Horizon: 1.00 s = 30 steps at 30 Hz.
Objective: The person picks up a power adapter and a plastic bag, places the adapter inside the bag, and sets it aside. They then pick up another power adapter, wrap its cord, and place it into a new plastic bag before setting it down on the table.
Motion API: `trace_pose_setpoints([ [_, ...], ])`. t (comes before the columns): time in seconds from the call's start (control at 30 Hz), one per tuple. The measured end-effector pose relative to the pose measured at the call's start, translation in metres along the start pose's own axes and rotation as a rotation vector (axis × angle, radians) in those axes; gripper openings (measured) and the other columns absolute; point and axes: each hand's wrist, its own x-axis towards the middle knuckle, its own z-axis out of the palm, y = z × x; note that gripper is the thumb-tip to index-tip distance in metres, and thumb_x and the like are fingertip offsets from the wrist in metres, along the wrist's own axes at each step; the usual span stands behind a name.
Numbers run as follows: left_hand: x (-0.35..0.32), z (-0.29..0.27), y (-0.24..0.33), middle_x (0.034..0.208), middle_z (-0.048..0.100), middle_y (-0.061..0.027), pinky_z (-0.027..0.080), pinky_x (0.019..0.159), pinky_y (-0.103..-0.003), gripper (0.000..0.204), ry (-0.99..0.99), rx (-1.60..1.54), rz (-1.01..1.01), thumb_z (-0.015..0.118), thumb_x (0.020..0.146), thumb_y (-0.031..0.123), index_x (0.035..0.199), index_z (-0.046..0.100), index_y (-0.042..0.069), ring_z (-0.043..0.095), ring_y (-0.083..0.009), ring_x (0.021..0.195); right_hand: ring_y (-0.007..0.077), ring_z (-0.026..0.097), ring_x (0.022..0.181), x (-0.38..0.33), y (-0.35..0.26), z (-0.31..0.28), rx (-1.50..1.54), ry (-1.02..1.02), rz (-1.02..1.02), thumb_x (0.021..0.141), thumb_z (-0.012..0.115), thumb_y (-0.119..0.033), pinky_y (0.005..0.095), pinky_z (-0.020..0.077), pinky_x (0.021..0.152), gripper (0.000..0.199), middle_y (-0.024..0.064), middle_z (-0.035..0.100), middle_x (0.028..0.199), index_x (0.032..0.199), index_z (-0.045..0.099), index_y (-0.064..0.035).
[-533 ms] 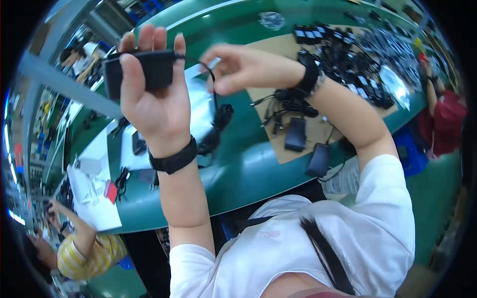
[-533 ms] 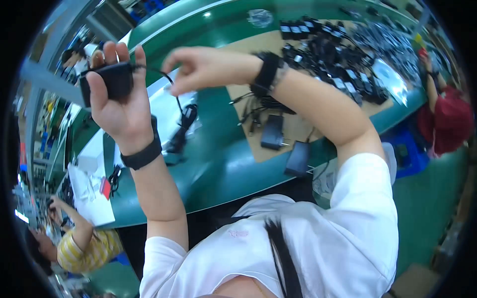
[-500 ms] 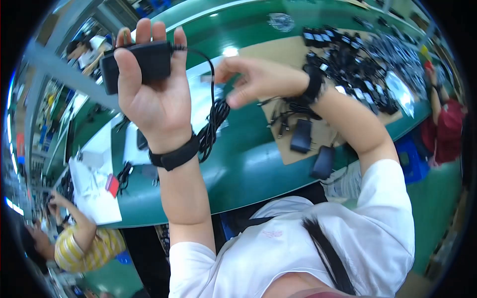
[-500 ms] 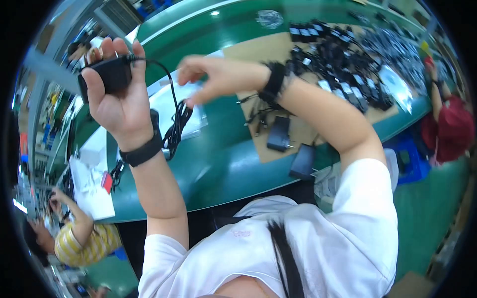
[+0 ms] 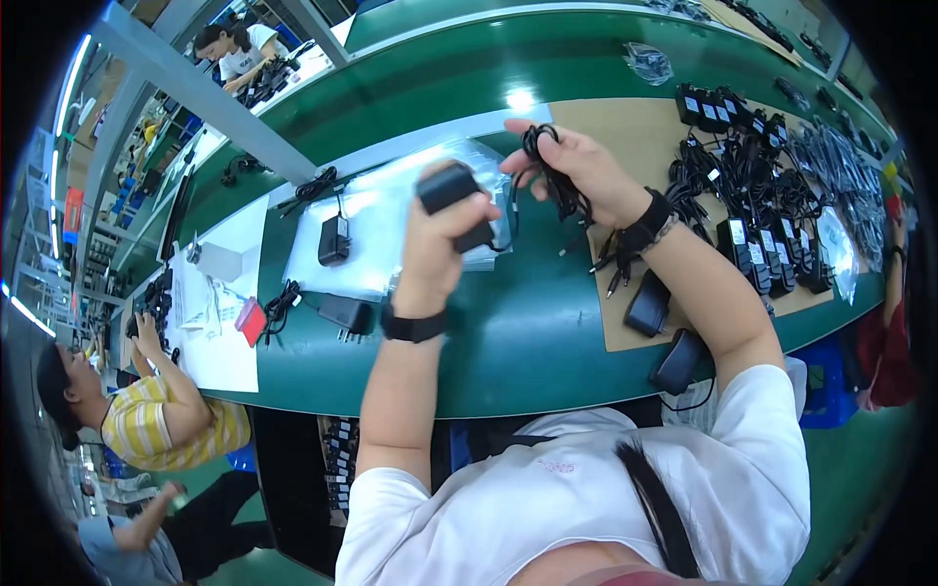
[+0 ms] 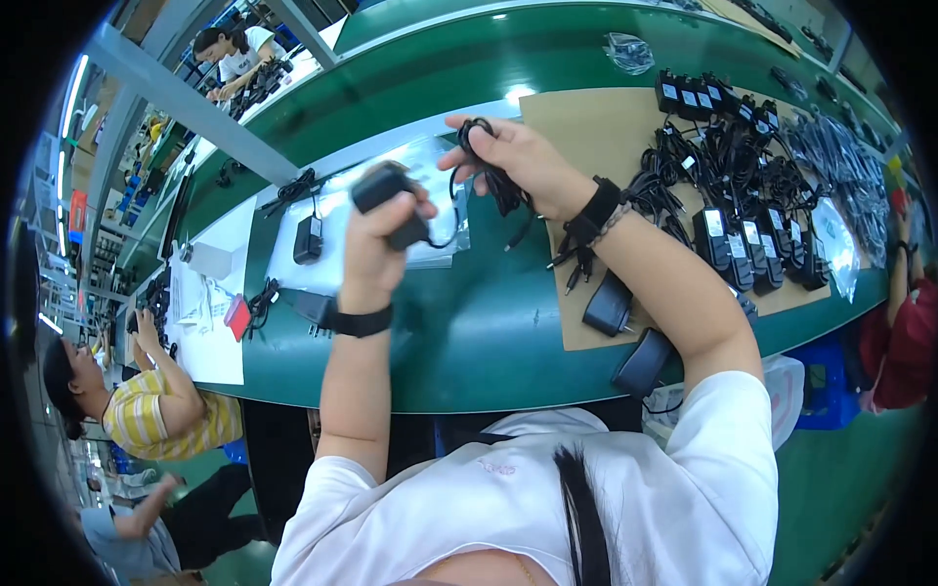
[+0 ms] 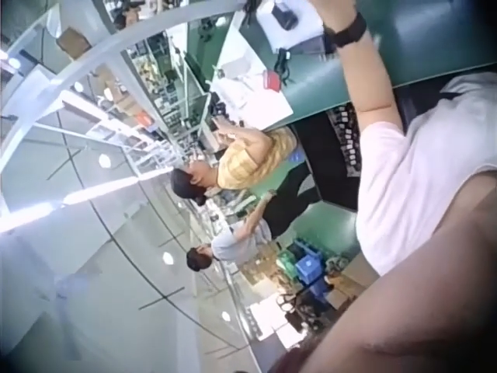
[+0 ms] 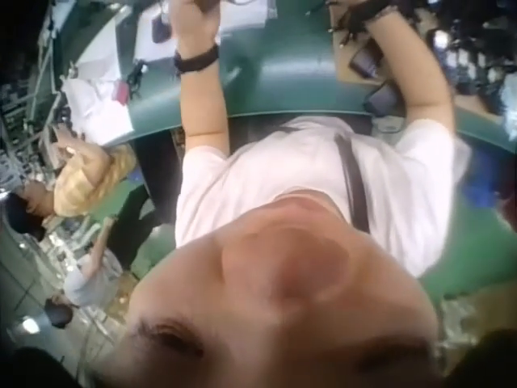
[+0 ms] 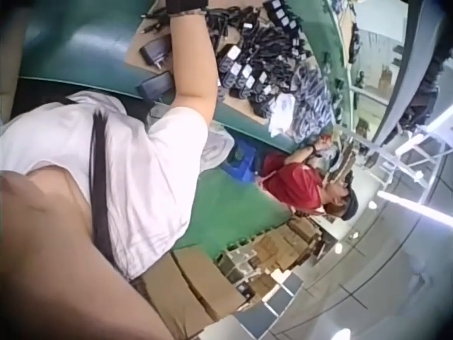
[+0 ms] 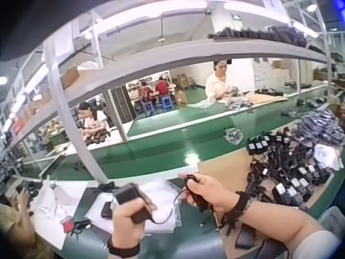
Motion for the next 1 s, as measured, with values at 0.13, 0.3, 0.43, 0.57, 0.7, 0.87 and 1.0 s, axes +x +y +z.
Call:
trace_pose_setpoints([
  [0.13,0.0,0.006,-0.024,0.093,0.053,-0.0055,0.046,0.071,-0.028,0.036,0.047,-0.093,-0.056,0.067,0.073,0.007,0.102,0.047,0.003,0.054,-0.0145,0.081,0.0188,0.048,0.11,0.006,0.019,0.003,0.22,-0.179,0.095,0.092,0.039,-0.038,0.0302,0.0421,0.091,0.06,0.0157,0.039,0.132,0.135,0.023,0.0001],
  [0.3,-0.005,0.004,-0.038,0.095,0.052,-0.0064,0.047,0.076,-0.028,0.034,0.087,-0.234,-0.012,0.065,0.074,0.006,0.102,0.045,0.003,0.054,-0.0151,0.085,0.0205,0.043,0.117,0.016,0.032,0.018,0.201,-0.177,0.103,0.093,0.036,-0.038,0.0306,0.036,0.098,0.06,0.0149,0.033,0.136,0.137,0.019,-0.0001],
  [0.43,-0.001,-0.009,-0.045,0.094,0.052,-0.0073,0.047,0.077,-0.03,0.031,0.131,-0.199,0.034,0.066,0.075,0.006,0.097,0.044,0.004,0.055,-0.0165,0.085,0.0188,0.042,0.118,0.019,0.035,0.023,0.044,-0.219,0.119,0.093,0.033,-0.039,0.029,0.0335,0.1,0.061,0.0134,0.03,0.139,0.137,0.018,-0.0004],
  [0.57,-0.003,-0.005,-0.045,0.096,0.053,-0.0088,0.046,0.08,-0.031,0.029,0.044,-0.24,0.029,0.065,0.076,0.006,0.096,0.044,0.004,0.055,-0.0178,0.088,0.0196,0.043,0.117,0.018,0.036,0.017,0.126,-0.209,0.15,0.094,0.033,-0.037,0.0286,0.0327,0.1,0.059,0.0141,0.033,0.137,0.137,0.019,-0.0005],
  [0.7,-0.001,-0.001,-0.046,0.097,0.054,-0.0092,0.045,0.081,-0.031,0.029,0.092,-0.305,0.008,0.065,0.076,0.006,0.095,0.043,0.004,0.056,-0.0188,0.09,0.0197,0.044,0.116,0.016,0.037,0.015,0.072,-0.234,0.07,0.094,0.035,-0.036,0.0284,0.0326,0.099,0.059,0.0142,0.036,0.135,0.138,0.018,-0.0011],
  [0.87,-0.004,-0.003,-0.049,0.091,0.053,-0.0061,0.046,0.079,-0.03,0.031,0.087,-0.283,-0.038,0.067,0.074,0.004,0.093,0.042,0.006,0.055,-0.0162,0.084,0.0175,0.036,0.122,0.012,0.042,0.015,-0.139,-0.191,0.065,0.093,0.033,-0.04,0.0276,0.027,0.102,0.062,0.0128,0.032,0.138,0.139,0.012,-0.004],
  [1.0,-0.007,-0.007,-0.044,0.09,0.053,-0.0053,0.046,0.077,-0.029,0.034,0.051,-0.21,-0.127,0.068,0.071,0.0,0.093,0.042,0.006,0.054,-0.0147,0.083,0.0201,0.023,0.13,0.013,0.055,-0.001,-0.476,-0.19,0.044,0.093,0.026,-0.045,0.0297,0.0198,0.105,0.063,0.0131,0.021,0.143,0.14,0.009,-0.0064],
])
